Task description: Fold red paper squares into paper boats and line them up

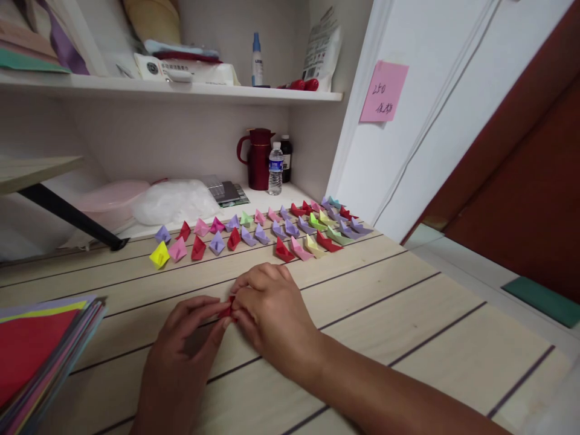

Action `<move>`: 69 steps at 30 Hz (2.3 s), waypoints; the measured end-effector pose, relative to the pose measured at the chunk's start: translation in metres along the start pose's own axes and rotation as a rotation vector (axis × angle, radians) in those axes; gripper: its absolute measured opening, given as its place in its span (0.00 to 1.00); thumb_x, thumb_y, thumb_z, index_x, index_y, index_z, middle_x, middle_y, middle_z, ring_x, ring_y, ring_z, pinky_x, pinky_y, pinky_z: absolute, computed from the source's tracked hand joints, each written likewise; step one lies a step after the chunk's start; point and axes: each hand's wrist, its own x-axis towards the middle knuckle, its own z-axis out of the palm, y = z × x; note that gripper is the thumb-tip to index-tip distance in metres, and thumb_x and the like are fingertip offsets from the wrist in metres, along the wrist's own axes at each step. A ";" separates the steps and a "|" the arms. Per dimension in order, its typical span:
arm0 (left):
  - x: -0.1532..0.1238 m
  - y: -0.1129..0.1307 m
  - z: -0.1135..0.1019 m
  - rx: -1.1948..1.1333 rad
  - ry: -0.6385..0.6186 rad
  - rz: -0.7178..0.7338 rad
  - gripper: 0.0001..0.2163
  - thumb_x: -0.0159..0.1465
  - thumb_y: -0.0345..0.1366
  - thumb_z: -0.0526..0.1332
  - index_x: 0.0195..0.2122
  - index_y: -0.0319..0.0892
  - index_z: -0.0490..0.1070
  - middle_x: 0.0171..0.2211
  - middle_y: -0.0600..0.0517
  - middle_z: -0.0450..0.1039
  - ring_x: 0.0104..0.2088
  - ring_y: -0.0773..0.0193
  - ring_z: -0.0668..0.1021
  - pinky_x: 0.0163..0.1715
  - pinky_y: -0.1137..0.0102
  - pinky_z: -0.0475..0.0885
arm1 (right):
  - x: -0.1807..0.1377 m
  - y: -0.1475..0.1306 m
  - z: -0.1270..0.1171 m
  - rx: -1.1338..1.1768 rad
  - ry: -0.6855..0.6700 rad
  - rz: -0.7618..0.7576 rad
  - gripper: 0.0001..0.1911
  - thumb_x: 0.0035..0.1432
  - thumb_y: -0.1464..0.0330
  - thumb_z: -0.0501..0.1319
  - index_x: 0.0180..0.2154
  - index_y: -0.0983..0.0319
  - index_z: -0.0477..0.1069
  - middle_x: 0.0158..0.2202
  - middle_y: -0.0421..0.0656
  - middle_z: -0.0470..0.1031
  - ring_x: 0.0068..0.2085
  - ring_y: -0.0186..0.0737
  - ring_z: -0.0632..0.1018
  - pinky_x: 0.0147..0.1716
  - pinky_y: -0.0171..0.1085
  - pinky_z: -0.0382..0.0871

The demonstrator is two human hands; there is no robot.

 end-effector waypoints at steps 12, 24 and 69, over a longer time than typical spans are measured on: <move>0.000 0.007 -0.001 -0.026 0.041 -0.010 0.03 0.59 0.36 0.65 0.32 0.52 0.78 0.35 0.56 0.77 0.37 0.62 0.79 0.44 0.62 0.71 | -0.003 0.002 0.002 0.120 -0.024 0.025 0.08 0.55 0.78 0.63 0.29 0.59 0.72 0.41 0.42 0.77 0.44 0.44 0.73 0.44 0.45 0.63; 0.001 0.018 -0.002 -0.229 0.023 -0.289 0.05 0.58 0.40 0.65 0.33 0.46 0.76 0.36 0.52 0.78 0.38 0.62 0.78 0.44 0.67 0.71 | 0.002 0.002 0.004 0.302 -0.071 0.167 0.10 0.57 0.78 0.63 0.27 0.60 0.70 0.33 0.40 0.78 0.39 0.40 0.76 0.42 0.40 0.66; 0.003 0.010 0.004 -0.527 -0.045 -0.460 0.22 0.58 0.48 0.65 0.52 0.46 0.68 0.36 0.54 0.76 0.38 0.62 0.77 0.44 0.66 0.67 | 0.009 0.019 0.004 1.050 -0.172 0.766 0.12 0.46 0.63 0.70 0.24 0.63 0.70 0.21 0.38 0.73 0.24 0.32 0.69 0.27 0.32 0.59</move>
